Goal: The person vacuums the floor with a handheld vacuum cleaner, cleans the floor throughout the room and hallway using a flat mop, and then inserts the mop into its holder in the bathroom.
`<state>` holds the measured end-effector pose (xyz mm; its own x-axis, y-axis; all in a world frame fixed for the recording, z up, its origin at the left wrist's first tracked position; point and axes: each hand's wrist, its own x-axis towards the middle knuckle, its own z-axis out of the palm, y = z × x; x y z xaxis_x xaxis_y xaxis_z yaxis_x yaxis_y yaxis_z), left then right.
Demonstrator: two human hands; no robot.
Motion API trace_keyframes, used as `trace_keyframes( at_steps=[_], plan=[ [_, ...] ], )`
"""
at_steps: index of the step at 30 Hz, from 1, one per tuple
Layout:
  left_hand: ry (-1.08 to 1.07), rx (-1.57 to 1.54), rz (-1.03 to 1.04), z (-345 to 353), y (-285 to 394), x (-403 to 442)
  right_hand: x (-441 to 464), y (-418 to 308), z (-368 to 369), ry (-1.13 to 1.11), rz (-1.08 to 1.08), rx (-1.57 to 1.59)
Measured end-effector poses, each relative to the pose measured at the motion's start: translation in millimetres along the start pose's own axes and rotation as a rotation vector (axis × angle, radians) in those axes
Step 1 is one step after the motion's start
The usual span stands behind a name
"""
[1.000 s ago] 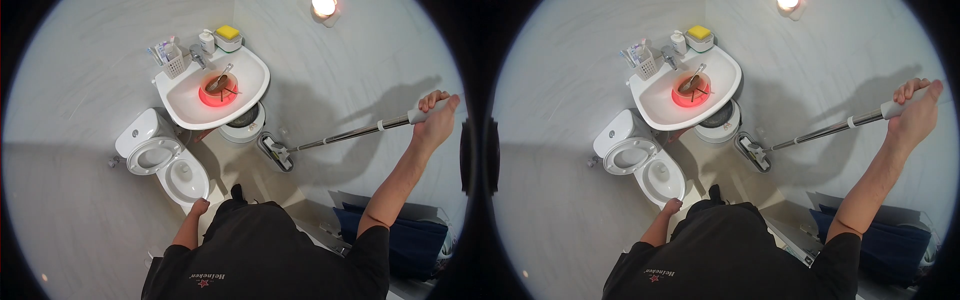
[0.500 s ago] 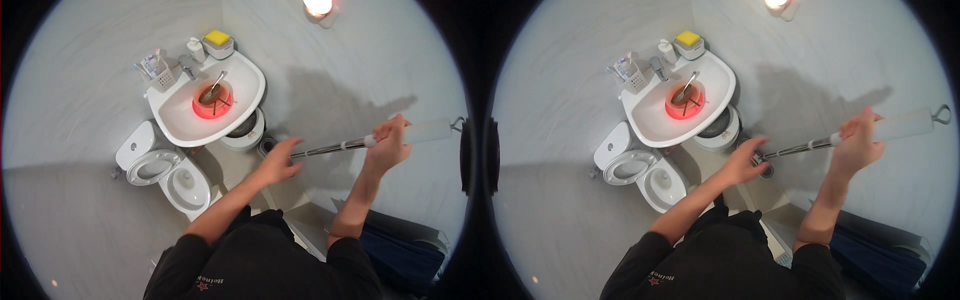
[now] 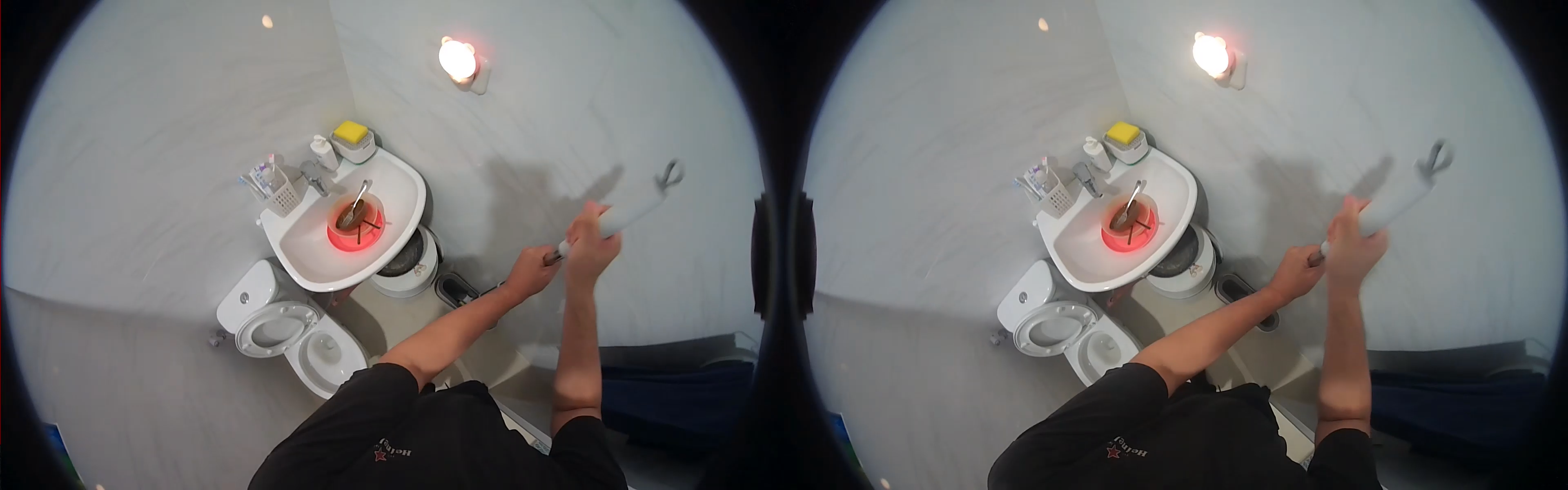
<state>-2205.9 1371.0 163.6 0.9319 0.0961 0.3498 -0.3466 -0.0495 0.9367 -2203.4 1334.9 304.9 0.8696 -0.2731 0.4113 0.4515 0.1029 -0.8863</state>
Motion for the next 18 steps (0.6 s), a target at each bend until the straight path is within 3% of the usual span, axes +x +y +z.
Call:
trace_keyframes(
  at_steps=[2,6,8,14,18],
  plan=[
    [0.081,-0.009,0.035,4.9,34.8,15.6,20.3,-43.3,10.5,-0.03,0.057,0.031],
    [0.103,-0.075,0.01,-1.4,90.4,36.8,44.5,-104.7,30.0,-0.109,-0.052,0.04],
    [0.058,-0.046,0.09,-10.4,106.3,38.1,44.3,-99.3,34.0,-0.12,-0.045,0.069],
    [0.126,0.019,0.071,-11.9,-14.6,30.8,28.4,11.7,27.5,-0.095,-0.023,0.037],
    [0.152,-0.03,0.027,-20.2,-43.9,38.1,30.6,60.4,35.6,-0.071,-0.032,-0.046]
  ],
)
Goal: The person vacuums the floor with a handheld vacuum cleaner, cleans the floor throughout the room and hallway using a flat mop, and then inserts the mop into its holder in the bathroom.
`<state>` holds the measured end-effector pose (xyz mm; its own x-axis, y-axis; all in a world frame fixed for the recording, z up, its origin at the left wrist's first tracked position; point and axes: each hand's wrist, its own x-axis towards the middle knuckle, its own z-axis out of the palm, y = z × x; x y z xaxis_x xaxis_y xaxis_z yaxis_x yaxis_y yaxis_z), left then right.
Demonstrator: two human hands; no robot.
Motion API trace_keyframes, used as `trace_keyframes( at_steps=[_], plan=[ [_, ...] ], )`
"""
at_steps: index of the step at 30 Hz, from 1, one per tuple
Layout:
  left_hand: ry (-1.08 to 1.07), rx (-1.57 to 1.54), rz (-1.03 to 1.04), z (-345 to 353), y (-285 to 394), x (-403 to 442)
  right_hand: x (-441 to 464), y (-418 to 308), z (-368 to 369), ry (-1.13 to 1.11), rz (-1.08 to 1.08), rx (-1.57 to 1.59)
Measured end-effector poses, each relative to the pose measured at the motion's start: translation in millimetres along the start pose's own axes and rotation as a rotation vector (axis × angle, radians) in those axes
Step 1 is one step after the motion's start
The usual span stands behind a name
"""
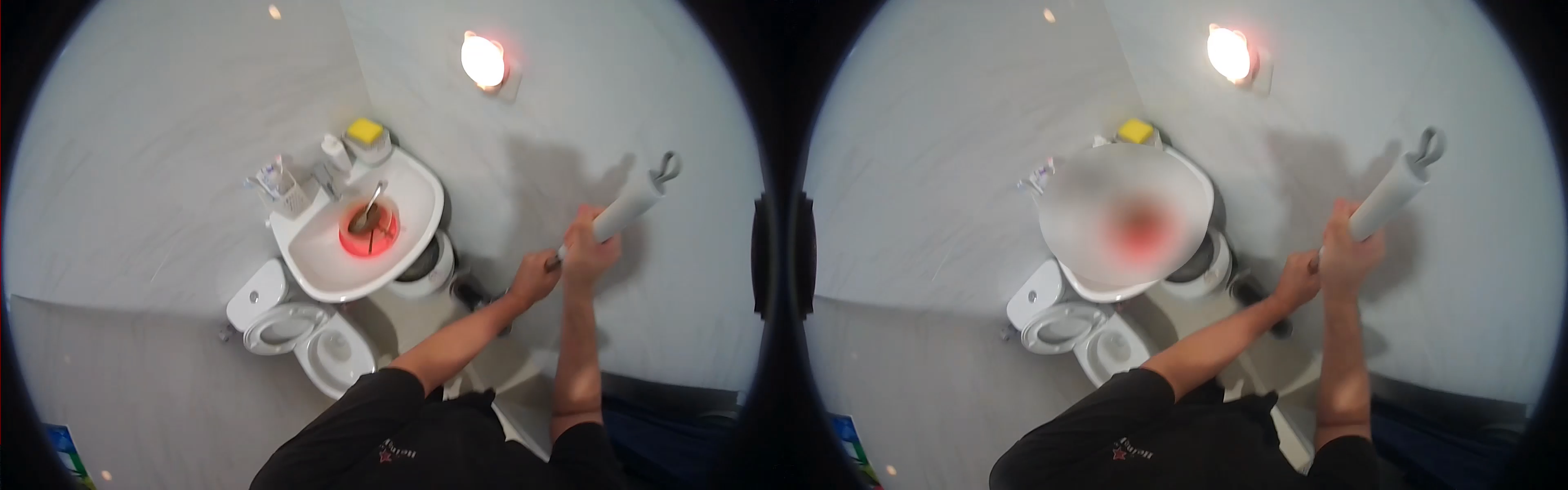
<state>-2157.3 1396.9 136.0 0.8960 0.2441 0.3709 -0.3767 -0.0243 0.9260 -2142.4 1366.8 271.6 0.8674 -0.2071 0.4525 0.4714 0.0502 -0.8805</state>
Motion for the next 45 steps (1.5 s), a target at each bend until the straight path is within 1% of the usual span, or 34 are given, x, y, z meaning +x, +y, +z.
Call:
trace_keyframes(
  at_steps=[2,3,5,6,8,9,10,11,12,13,15,16,18,21,23,24,25,26,27,28,29,30,31,32,34,35,36,37,38,39,40,42,44,45],
  plan=[
    [0.051,0.116,0.039,-2.6,-20.8,-0.7,-1.6,7.4,6.1,-0.044,0.053,-0.093],
    [0.031,0.114,0.043,-6.8,-12.2,-7.3,-8.6,9.6,6.7,-0.024,0.049,-0.094],
    [-0.019,0.062,-0.123,-23.7,7.9,17.0,9.7,2.8,30.6,-0.073,-0.095,-0.141],
    [-0.029,0.059,-0.08,-25.6,19.9,30.3,18.9,-10.8,38.2,-0.059,-0.136,-0.13],
    [0.126,-0.08,0.089,-25.8,39.2,46.8,29.6,-33.5,45.6,-0.243,0.071,-0.364],
    [0.102,0.067,0.212,-33.1,37.2,57.5,29.5,-28.7,47.3,-0.232,0.058,-0.367],
    [0.092,0.057,0.231,-33.9,37.0,69.3,32.6,-13.9,52.7,-0.249,-0.14,-0.337],
    [0.117,0.146,0.184,-37.9,43.4,79.0,35.0,-7.6,55.6,-0.261,-0.333,-0.308],
    [0.141,0.235,0.128,-42.5,51.9,83.0,27.7,-20.6,53.1,-0.245,-0.337,-0.315],
    [0.129,0.228,0.136,-46.0,59.7,87.3,15.2,-34.8,48.0,-0.222,-0.388,-0.351],
    [0.099,0.033,-0.081,-53.3,84.2,90.6,-10.8,-44.1,29.7,-0.19,-0.439,-0.394],
    [0.087,0.031,-0.079,-55.9,82.2,93.0,-24.4,-40.9,15.4,-0.216,-0.405,-0.407],
    [0.18,0.156,0.107,-58.6,65.4,100.2,-55.7,-33.8,-15.1,-0.253,-0.315,-0.439],
    [0.179,0.176,0.058,-67.1,59.5,105.7,-116.6,-5.1,-73.4,-0.323,-0.14,-0.523],
    [0.238,0.201,0.036,-71.0,41.8,113.2,-161.3,7.2,-116.2,-0.362,0.016,-0.563],
    [0.246,0.179,0.042,-73.3,32.4,115.7,-183.4,12.0,-140.8,-0.314,0.051,-0.59],
    [0.222,0.178,0.033,-76.6,28.0,116.5,-209.9,14.7,-167.6,-0.368,0.214,-0.64],
    [0.286,0.355,0.175,-79.4,5.4,120.9,-239.8,18.1,-196.6,-0.412,0.38,-0.677],
    [0.271,0.368,0.248,-81.7,10.7,113.0,-274.3,27.4,-229.4,-0.341,0.423,-0.7],
    [0.24,0.267,0.109,-85.0,18.1,105.5,-315.9,39.8,-265.5,-0.31,0.524,-0.783],
    [0.397,0.393,0.093,-82.6,31.7,83.8,-358.3,45.7,-299.7,-0.275,0.625,-0.858],
    [0.353,0.139,-0.018,-82.1,51.7,60.3,-402.2,44.9,-330.5,-0.197,0.733,-0.926],
    [0.371,0.04,0.029,-69.2,83.2,33.6,-439.1,38.4,-355.6,-0.114,0.843,-0.984],
    [0.283,-0.204,0.003,-54.3,116.3,3.6,-468.6,25.6,-371.6,0.023,1.001,-0.958],
    [-0.216,-0.62,-0.044,-33.1,170.2,-48.6,-511.7,11.6,-395.9,0.4,1.174,-0.919],
    [-0.478,-0.799,-0.113,-23.5,200.3,-71.6,-519.0,3.9,-397.3,0.57,1.089,-0.965],
    [-0.832,-0.921,-0.06,-10.1,223.1,-84.2,-513.2,-0.3,-397.9,0.732,0.991,-1.015],
    [-1.18,-1.042,0.012,-0.4,245.0,-95.0,-504.2,-1.5,-407.4,0.81,0.988,-0.795],
    [-1.412,-1.172,0.002,8.6,272.1,-107.4,-501.6,12.3,-418.4,0.843,0.925,-0.744],
    [-1.647,-1.298,-0.007,19.7,296.6,-116.9,-493.1,21.3,-423.8,0.808,0.863,-0.753],
    [-1.994,-1.436,-0.057,34.6,312.8,-121.5,-449.6,-7.8,-395.3,0.89,0.782,-0.542],
    [-1.74,-2.004,-0.692,12.3,342.9,-194.4,-470.9,36.2,-407.3,0.967,0.629,-0.456],
    [-1.656,-2.189,-0.485,33.2,391.6,-240.0,-469.1,25.7,-399.9,0.878,0.549,-0.423],
    [-1.676,-2.185,-0.495,44.0,398.0,-250.2,-465.7,20.9,-401.8,0.894,0.541,-0.416]
  ],
)
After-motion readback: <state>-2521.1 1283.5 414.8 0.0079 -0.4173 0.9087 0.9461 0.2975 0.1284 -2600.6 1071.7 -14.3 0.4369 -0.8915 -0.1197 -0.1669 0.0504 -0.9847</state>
